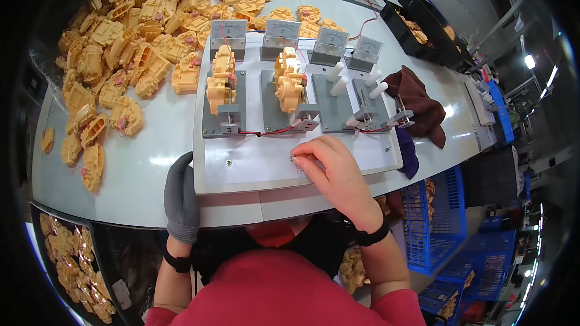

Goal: Testing and assembling electronic toy components on an industrial jig.

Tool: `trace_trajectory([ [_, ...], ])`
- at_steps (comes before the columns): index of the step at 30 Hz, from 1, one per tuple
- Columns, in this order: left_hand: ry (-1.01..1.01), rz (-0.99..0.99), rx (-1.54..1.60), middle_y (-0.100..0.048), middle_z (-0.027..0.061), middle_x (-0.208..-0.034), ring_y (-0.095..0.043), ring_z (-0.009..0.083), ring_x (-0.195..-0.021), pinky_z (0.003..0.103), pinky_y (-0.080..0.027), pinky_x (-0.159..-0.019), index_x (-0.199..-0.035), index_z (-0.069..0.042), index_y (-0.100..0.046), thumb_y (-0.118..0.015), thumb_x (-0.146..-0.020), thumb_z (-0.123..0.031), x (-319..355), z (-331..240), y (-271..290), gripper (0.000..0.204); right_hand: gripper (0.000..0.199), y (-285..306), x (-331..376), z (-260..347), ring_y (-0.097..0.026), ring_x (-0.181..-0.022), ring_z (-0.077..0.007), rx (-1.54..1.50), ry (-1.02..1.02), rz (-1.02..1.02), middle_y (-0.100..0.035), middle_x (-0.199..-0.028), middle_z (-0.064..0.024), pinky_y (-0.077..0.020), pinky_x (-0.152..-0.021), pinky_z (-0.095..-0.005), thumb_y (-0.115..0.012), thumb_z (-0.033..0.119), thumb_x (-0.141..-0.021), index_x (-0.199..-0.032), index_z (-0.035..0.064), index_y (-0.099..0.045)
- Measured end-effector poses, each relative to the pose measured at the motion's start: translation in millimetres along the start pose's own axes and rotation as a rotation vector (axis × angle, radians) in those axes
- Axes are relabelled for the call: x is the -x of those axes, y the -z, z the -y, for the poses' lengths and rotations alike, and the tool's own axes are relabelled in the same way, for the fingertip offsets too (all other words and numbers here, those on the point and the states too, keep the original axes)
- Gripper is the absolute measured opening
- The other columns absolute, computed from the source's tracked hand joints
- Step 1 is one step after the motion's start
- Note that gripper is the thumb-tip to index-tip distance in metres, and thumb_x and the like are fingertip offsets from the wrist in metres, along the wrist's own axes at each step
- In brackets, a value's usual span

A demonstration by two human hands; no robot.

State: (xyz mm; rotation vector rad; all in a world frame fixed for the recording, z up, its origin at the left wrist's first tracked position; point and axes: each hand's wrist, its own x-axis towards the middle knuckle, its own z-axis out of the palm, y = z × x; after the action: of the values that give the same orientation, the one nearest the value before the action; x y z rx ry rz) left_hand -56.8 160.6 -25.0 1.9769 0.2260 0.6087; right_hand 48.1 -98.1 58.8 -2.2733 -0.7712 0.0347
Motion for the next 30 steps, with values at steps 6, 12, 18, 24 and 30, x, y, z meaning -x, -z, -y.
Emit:
trace_trajectory([
  [6, 0.025, 0.022, 0.009, -0.064, 0.0202, -0.108, -0.063, 0.0327, -0.099, 0.038, -0.049, -0.088, -0.125, 0.002, -0.058, -0.046, -0.1, -0.003, 0.1, -1.8, 0.1, 0.029, 0.009, -4.7, -4.0, 0.3, -0.058, -0.085, -0.0228, 0.049, 0.0, -0.002, -0.059, -0.09, -0.0087, -0.0472, -0.073, -0.0313, -0.066, 0.008, -0.092, -0.098, 0.0007, -0.065],
  [12, -0.064, -0.021, -0.021, -0.064, 0.0193, -0.105, -0.062, 0.0326, -0.094, 0.037, -0.049, -0.085, -0.124, 0.002, -0.059, -0.048, -0.099, -0.004, 0.3, 1.9, -1.1, 0.028, 0.014, 4.8, 0.2, 13.2, -0.061, -0.087, -0.015, -0.09, -0.158, 0.04, -0.063, -0.096, -0.0054, -0.048, -0.076, -0.0274, -0.067, 0.01, -0.093, -0.103, 0.0007, -0.066],
  [18, -0.019, 0.004, -0.016, -0.063, 0.0165, -0.094, -0.061, 0.0291, -0.082, 0.038, -0.049, -0.076, -0.124, 0.0, -0.059, -0.049, -0.098, -0.005, -1.5, -2.8, 1.1, 0.029, 0.017, 72.1, -51.8, 69.3, -0.062, -0.077, -0.0133, 0.109, -0.034, -0.089, -0.066, -0.085, -0.0073, -0.0486, -0.068, -0.0267, -0.064, 0.015, -0.096, -0.107, 0.0007, -0.062],
  [24, -0.107, -0.078, -0.046, -0.062, 0.0159, -0.09, -0.061, 0.0284, -0.078, 0.038, -0.048, -0.073, -0.123, -0.001, -0.061, -0.049, -0.098, -0.005, -0.2, 1.0, -1.5, 0.028, 0.059, 58.3, -123.8, 62.7, -0.068, -0.091, -0.0366, 0.396, -0.107, 0.228, -0.068, -0.097, -0.0234, -0.0525, -0.08, -0.042, -0.067, 0.04, -0.091, -0.134, 0.0052, -0.047],
  [30, -0.072, -0.037, -0.034, -0.062, 0.0165, -0.09, -0.061, 0.0301, -0.079, 0.039, -0.048, -0.073, -0.123, -0.002, -0.061, -0.051, -0.098, -0.005, 0.0, -3.8, 0.6, 0.028, 0.063, 46.2, -137.6, 53.5, -0.069, -0.088, -0.0398, 0.516, -0.159, 0.424, -0.07, -0.093, -0.0244, -0.0521, -0.08, -0.0432, -0.063, 0.036, -0.089, -0.141, 0.0102, -0.038],
])
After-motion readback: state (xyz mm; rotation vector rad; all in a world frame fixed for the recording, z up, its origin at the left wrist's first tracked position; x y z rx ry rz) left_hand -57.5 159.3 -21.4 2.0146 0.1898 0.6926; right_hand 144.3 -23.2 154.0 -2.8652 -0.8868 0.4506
